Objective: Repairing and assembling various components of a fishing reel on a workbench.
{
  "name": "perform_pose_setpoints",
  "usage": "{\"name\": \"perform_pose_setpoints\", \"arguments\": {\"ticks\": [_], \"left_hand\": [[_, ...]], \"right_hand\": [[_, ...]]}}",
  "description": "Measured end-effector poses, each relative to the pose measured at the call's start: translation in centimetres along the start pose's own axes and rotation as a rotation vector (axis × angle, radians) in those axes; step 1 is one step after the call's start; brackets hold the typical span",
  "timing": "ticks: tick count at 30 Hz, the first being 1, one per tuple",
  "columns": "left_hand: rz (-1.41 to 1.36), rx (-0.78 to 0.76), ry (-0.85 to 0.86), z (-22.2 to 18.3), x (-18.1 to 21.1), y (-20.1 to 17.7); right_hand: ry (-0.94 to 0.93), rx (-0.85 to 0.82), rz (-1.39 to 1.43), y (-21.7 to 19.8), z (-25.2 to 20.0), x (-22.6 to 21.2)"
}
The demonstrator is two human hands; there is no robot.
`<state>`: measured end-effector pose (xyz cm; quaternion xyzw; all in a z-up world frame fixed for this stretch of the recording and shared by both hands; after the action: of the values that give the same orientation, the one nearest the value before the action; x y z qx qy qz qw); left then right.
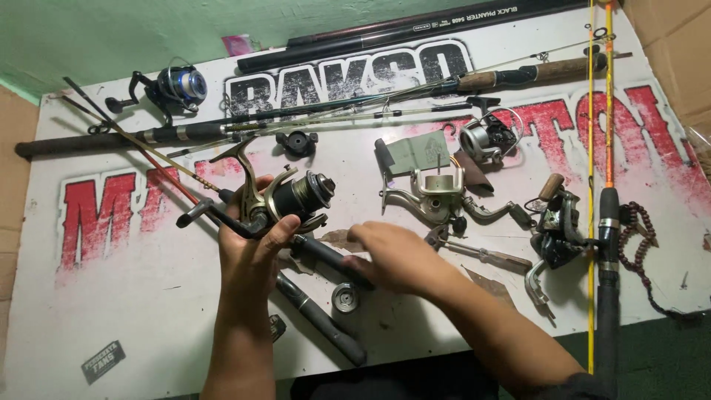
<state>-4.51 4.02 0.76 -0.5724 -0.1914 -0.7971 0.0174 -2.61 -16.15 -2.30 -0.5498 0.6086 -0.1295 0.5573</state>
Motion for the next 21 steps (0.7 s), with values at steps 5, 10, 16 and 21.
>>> {"name": "perform_pose_setpoints", "arguments": {"ticks": [5, 10, 16, 21], "left_hand": [[0.031, 0.026, 0.031, -0.3, 0.3, -1.1], [0.014, 0.068, 0.040, -0.7, 0.4, -2.4], [0.075, 0.144, -0.023, -1.4, 0.1, -4.5], [0.030, 0.192, 0.033, -0.9, 0.6, -5.1]], "right_hand": [[-0.102, -0.068, -0.002, 3.2, 2.8, -2.0], [-0.141, -0.129, -0.021, 4.5, 3.9, -4.0], [-0.217, -0.072, 0.032, 6.5, 5.2, -5.7], [-0.276, -0.032, 0.068, 8.1, 6.3, -7.8]]}}
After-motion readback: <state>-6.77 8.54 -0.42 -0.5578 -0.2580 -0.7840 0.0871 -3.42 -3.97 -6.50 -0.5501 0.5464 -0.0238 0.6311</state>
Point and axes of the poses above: each hand's wrist, its own z-axis towards the middle knuckle, its own y-axis out of the palm, x = y × z, the point moved 2 cm from there along z, towards the middle knuckle, and after that the axes turned 12 degrees about y, right-handed, at the moved point
